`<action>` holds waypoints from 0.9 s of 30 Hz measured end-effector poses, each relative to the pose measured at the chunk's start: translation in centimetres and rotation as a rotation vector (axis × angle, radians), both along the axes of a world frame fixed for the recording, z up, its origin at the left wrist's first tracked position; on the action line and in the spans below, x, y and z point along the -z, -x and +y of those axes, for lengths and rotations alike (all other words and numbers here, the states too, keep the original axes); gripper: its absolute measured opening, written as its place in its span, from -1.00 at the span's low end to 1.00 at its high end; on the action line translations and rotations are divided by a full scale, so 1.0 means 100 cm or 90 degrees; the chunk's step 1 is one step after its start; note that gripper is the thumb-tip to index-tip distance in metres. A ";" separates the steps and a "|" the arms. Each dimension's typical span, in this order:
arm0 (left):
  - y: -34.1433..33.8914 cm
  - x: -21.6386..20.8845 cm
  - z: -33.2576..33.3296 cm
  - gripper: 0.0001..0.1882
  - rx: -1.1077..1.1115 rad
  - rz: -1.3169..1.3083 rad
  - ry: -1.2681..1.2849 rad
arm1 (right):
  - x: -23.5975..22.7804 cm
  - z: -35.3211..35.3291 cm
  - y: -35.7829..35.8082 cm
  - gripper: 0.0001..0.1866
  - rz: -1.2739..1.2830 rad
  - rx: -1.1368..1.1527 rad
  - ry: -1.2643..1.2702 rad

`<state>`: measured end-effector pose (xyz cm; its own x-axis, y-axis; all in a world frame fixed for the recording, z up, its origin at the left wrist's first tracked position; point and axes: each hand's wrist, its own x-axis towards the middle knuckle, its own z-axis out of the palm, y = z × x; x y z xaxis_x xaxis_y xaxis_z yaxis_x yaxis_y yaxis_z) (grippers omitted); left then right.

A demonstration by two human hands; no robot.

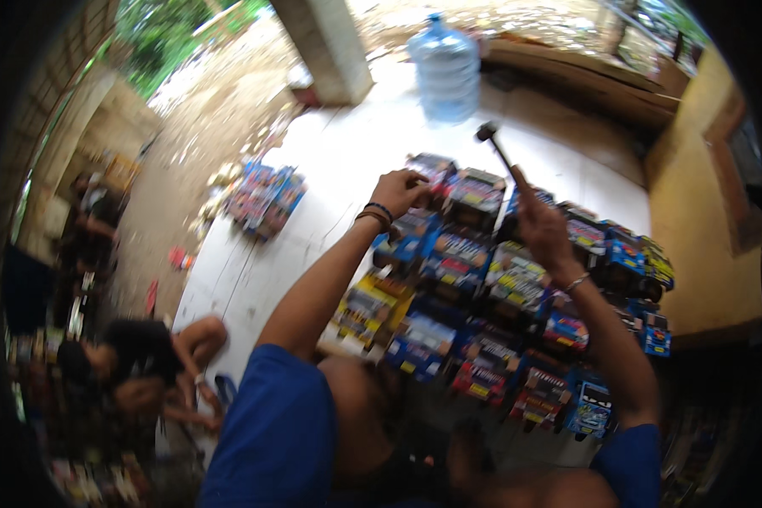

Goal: The person assembles small wooden toy trucks by inserting wooden dowels into pre-drilled holes and tapping them with a hammer. The person repeatedly picks dowels from a box, places them into the trucks, and hammers them in place.

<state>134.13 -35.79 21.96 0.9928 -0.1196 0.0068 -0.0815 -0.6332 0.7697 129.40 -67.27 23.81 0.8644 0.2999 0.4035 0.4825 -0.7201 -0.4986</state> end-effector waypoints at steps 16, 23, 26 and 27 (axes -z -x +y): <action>0.430 0.128 0.186 -0.66 -0.268 0.228 -0.169 | -0.101 0.156 0.229 -0.27 -0.102 -0.579 0.228; 0.389 0.251 0.153 -0.59 -0.171 0.424 -0.389 | -0.094 0.151 0.245 -0.17 -0.145 -0.535 0.384; 0.388 0.264 0.150 -0.59 -0.147 0.463 -0.429 | -0.091 0.147 0.240 -0.17 -0.108 -0.514 0.388; 0.388 0.265 0.151 -0.59 -0.132 0.470 -0.436 | -0.090 0.145 0.240 -0.17 -0.090 -0.515 0.380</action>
<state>95.37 -20.72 -4.57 0.7237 0.3066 -0.6182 0.4267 -0.9029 0.0517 105.38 -52.77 32.76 0.2686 0.9600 0.0793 0.9624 -0.2639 -0.0645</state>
